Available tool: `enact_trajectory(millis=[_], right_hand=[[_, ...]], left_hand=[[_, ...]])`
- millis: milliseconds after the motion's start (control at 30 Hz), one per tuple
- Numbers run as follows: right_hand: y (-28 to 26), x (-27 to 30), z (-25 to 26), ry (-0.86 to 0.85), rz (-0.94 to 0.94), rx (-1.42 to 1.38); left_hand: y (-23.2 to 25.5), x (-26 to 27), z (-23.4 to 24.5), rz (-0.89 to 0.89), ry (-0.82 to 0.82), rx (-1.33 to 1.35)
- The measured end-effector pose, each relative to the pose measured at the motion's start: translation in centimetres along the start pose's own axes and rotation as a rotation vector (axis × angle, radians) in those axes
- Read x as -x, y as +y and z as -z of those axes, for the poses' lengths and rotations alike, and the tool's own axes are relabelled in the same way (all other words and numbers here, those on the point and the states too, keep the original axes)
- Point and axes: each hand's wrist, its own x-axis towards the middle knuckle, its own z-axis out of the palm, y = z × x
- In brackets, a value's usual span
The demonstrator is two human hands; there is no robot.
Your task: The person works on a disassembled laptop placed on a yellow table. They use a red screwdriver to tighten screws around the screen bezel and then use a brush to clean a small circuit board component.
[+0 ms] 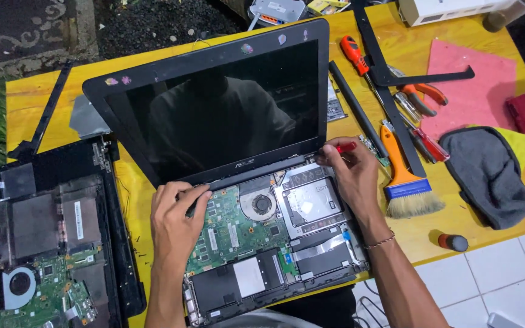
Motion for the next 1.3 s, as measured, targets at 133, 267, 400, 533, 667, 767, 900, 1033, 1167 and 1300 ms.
enact_trajectory(millis=[133,267,400,533,667,767,900,1033,1167,1300], right_hand=[[0.7,0.0,-0.1,-0.013,-0.033,-0.087],[1.0,-0.1,-0.2,0.032,-0.091,-0.167],[1.0,-0.2,-0.2,0.049,-0.154,-0.22],[0.8,-0.6,-0.2,0.058,-0.175,-0.246],[0.3,-0.6,-0.3,0.068,-0.205,-0.253],[0.5,-0.5,-0.1,0.077,-0.205,-0.284],[0.8,-0.6,0.2,0.059,-0.184,-0.304],[1.2,-0.8,0.3,0.053,-0.177,-0.277],[1.4,-0.8,0.4,0.044,-0.156,-0.252],[1.4,-0.5,0.4,0.049,-0.126,-0.211]], left_hand=[[0.1,-0.3,0.1,0.005,-0.048,-0.003],[0.0,-0.8,0.7,-0.033,-0.1,-0.025],[-0.2,-0.8,0.9,-0.06,-0.168,-0.049],[0.8,-1.4,0.1,-0.087,-0.17,-0.052],[2.7,-2.5,-1.9,-0.185,-0.225,-0.045],[3.7,-3.6,-2.9,-0.28,-0.277,-0.022],[4.1,-4.4,-3.3,-0.351,-0.359,-0.031],[5.6,-5.1,-4.1,-0.363,-0.384,-0.025],[7.7,-6.5,-5.5,-0.463,-0.418,-0.016],[10.1,-8.3,-5.5,-0.501,-0.484,-0.015]])
